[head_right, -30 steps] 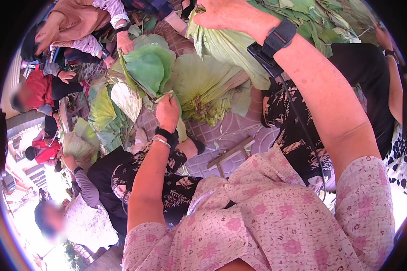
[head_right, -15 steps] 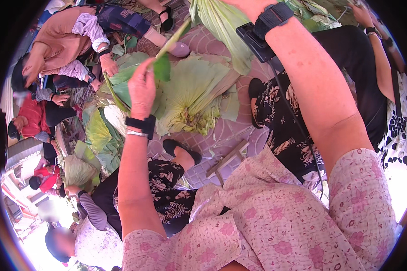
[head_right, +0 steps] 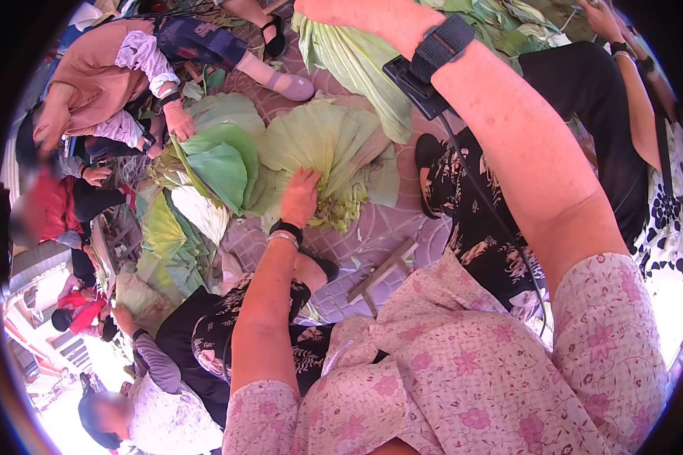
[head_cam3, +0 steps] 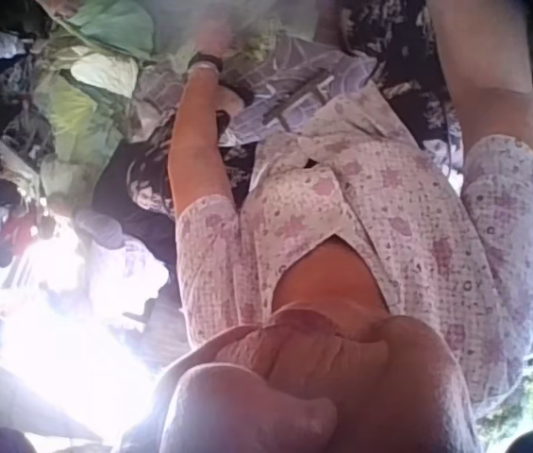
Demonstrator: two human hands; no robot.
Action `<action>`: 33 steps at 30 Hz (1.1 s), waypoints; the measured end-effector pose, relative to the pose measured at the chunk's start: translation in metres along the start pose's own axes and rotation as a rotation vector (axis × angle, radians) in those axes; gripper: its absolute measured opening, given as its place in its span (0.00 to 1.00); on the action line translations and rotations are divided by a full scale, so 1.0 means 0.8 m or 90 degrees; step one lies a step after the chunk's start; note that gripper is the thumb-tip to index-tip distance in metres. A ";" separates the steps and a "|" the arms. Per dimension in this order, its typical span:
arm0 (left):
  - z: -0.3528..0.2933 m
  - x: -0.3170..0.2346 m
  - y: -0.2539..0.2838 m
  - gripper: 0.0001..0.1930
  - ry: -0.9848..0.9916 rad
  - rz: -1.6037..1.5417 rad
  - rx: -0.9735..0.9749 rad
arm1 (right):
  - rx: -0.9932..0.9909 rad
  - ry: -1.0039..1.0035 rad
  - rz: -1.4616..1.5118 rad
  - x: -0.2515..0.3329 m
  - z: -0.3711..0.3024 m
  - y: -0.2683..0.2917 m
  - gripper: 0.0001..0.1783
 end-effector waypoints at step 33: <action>0.041 -0.067 0.254 0.29 0.274 -0.654 -0.439 | 0.695 -0.260 0.683 0.085 -0.141 -0.122 0.28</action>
Point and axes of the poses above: each hand's wrist, its own z-axis towards the middle knuckle, its own y-axis out of the back of the hand, x = y × z, the point moved 5 cm from there along z, towards the middle knuckle, and after that the axes turned 12 degrees about -y, right-handed, at the moved point
